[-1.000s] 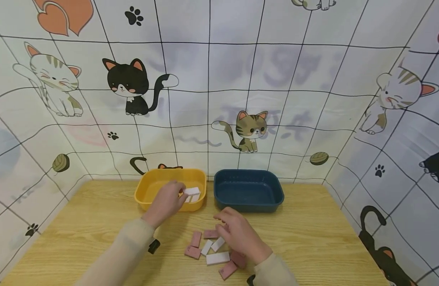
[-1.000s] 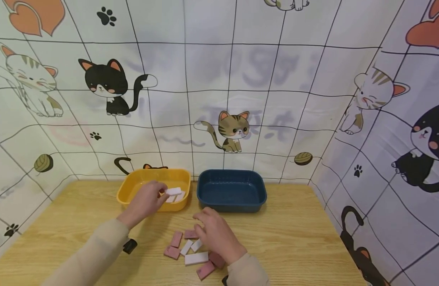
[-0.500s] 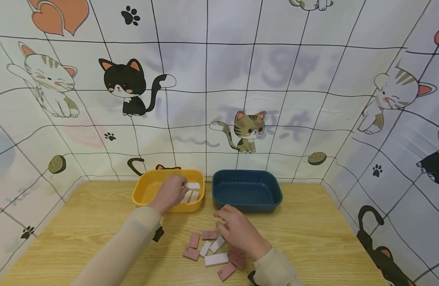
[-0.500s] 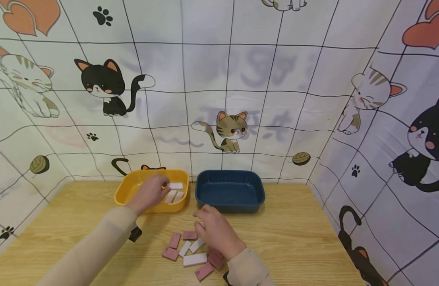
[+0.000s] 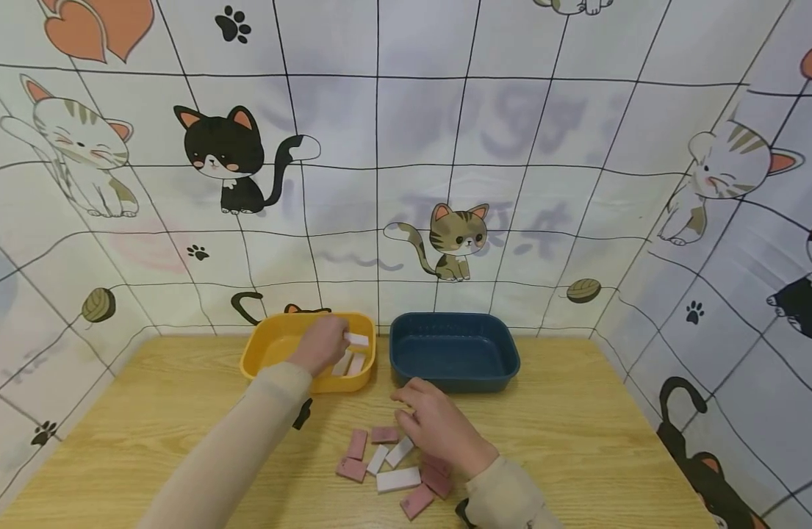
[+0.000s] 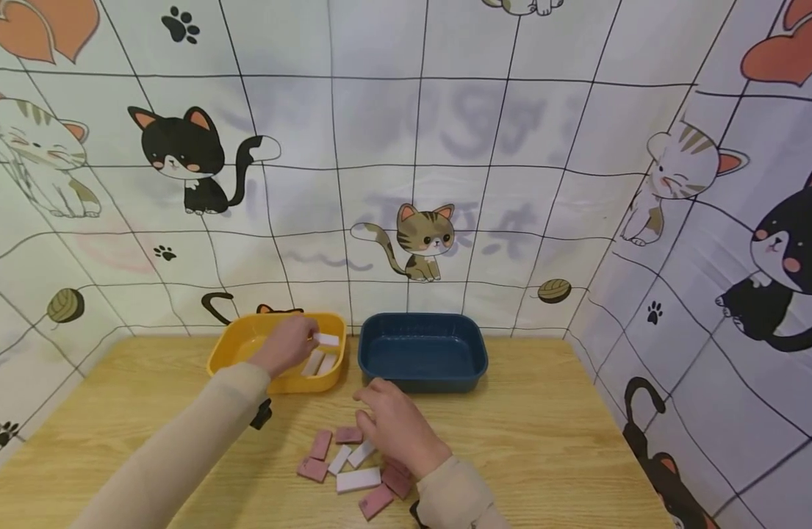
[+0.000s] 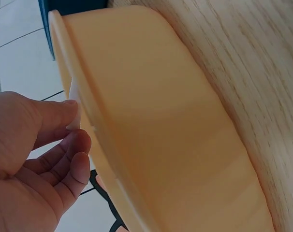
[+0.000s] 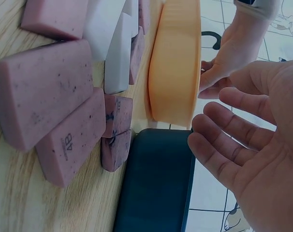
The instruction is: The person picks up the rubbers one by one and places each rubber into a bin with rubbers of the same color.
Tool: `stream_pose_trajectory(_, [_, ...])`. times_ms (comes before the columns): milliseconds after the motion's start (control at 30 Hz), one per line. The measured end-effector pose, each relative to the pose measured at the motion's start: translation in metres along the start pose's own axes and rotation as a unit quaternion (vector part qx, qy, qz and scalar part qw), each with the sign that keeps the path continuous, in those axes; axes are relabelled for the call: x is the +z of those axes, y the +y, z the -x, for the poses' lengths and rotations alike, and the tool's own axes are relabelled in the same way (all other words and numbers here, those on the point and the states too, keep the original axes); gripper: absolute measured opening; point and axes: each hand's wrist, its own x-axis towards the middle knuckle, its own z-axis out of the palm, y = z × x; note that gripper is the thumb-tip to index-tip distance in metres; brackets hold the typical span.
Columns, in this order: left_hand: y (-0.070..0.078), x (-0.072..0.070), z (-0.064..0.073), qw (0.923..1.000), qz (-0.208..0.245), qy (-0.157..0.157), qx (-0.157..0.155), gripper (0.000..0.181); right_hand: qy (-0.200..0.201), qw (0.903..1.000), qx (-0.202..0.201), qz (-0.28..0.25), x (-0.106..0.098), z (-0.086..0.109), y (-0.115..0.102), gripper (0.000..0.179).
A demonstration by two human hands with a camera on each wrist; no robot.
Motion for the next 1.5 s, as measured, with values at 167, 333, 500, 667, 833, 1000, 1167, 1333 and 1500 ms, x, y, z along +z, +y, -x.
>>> stream_pose_trajectory(167, [-0.004, 0.006, -0.010, 0.9991, 0.005, -0.030, -0.029, 0.010, -0.006, 1.0000, 0.005, 0.003, 0.002, 0.000, 0.002, 0.022])
stream_pose_trajectory(333, [-0.011, 0.012, -0.019, 0.9979, -0.003, -0.046, -0.044, 0.009, -0.010, 0.9999, 0.007, 0.002, 0.005, -0.001, 0.003, 0.022])
stream_pose_trajectory(500, [-0.014, 0.017, -0.023, 0.9969, -0.017, -0.058, -0.050, 0.007, -0.016, 0.9998, 0.007, 0.008, 0.005, -0.002, 0.002, 0.021])
stream_pose_trajectory(667, [-0.013, 0.018, -0.023, 0.9963, -0.020, -0.066, -0.051, 0.007, -0.010, 0.9999, -0.001, 0.011, 0.006, -0.001, 0.004, 0.021])
stream_pose_trajectory(833, [-0.012, 0.021, -0.025, 0.9963, -0.022, -0.065, -0.052, 0.007, -0.008, 0.9999, -0.004, 0.012, 0.007, 0.000, 0.006, 0.020])
stream_pose_trajectory(1000, [-0.013, 0.024, -0.027, 0.9958, -0.022, -0.072, -0.051, 0.012, -0.012, 0.9999, 0.002, 0.012, 0.007, 0.001, 0.008, 0.021])
stream_pose_trajectory(1167, [-0.015, 0.020, -0.023, 0.9935, -0.028, -0.097, -0.053, 0.021, -0.006, 0.9999, -0.002, 0.014, 0.008, 0.001, 0.007, 0.021])
stream_pose_trajectory(1333, [-0.013, 0.013, -0.018, 0.9917, 0.020, -0.108, -0.068, 0.031, 0.006, 0.9999, -0.007, 0.014, 0.007, 0.002, 0.007, 0.021])
stream_pose_trajectory(1500, [-0.009, 0.008, -0.016, 0.9901, 0.047, -0.110, -0.073, 0.039, -0.002, 1.0000, 0.003, 0.005, 0.006, 0.002, 0.007, 0.023])
